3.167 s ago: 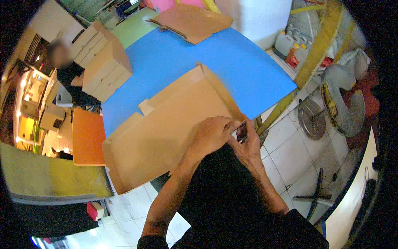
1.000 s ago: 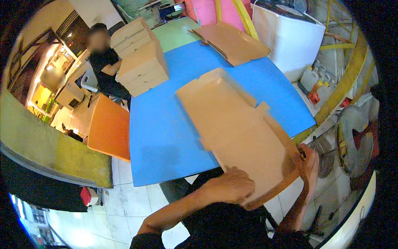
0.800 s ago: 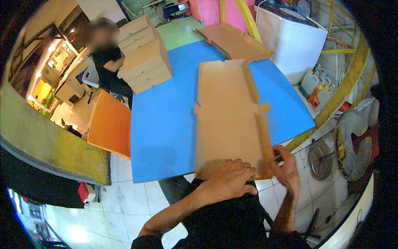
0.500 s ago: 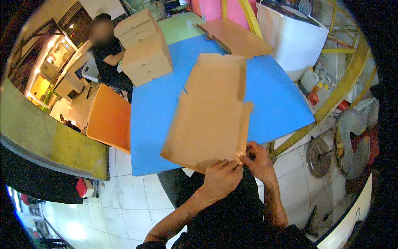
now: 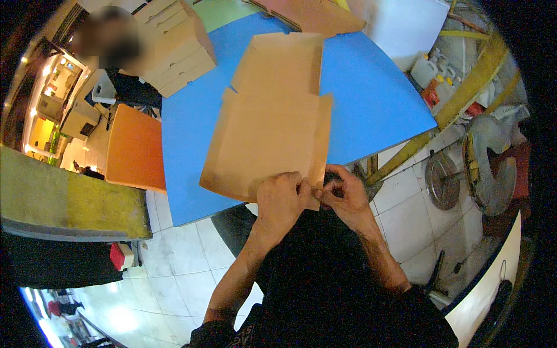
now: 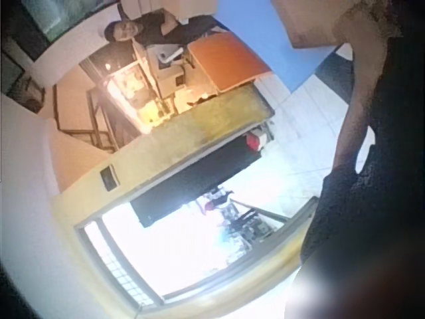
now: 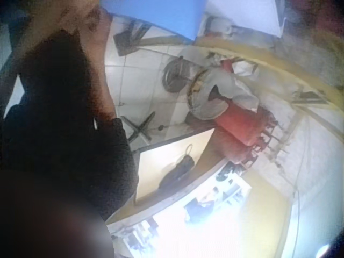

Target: The person assembles flat cardboard pieces into small boxes by folding the flaps and securing them with tape. The person repeatedly picks up a flat piece, folds it into a box shape, and places the finished box on a stack on the table.

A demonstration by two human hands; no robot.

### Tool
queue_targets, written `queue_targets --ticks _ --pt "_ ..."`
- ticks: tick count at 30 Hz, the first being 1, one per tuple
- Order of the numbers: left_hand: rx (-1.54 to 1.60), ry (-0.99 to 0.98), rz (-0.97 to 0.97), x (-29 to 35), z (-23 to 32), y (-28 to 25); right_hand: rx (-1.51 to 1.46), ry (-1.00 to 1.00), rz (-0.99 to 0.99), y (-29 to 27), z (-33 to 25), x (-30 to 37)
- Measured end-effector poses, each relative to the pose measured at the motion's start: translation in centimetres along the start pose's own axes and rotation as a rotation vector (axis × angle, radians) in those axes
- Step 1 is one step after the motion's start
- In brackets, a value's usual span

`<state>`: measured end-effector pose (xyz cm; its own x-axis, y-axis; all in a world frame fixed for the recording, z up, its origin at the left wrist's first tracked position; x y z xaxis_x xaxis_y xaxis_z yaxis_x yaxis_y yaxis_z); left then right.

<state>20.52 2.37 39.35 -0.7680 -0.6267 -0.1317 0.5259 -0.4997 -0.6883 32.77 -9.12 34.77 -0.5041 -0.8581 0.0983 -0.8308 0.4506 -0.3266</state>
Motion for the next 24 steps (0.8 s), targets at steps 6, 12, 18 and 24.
queue_targets --ticks 6,12,18,24 --pt "0.246 -0.102 -0.234 -1.0 -0.2 -1.9 -0.263 0.149 0.008 0.5 -0.5 0.1" --pt "0.235 -0.156 -0.172 -0.8 -0.6 -2.2 -0.466 0.232 -0.048 1.5 -0.7 0.0" --pt "0.216 -0.012 -0.114 -0.4 -1.1 -1.6 -0.563 0.259 -0.074 1.8 -0.4 -0.2" --pt "0.341 -0.080 -0.109 -0.1 -2.0 -1.2 -0.453 0.217 -0.034 1.6 -0.6 -0.5"
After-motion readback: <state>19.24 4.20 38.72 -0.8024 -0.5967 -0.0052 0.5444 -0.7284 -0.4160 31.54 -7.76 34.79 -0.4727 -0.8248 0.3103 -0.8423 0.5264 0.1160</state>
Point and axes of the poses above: each hand's wrist, its own x-axis away from the middle knuckle, its own y-axis out of the palm, z = x × y, the point moved 2 cm from there along -x, towards the middle knuckle, and after that the axes turned 15 degrees about x, right-handed, at the moved point
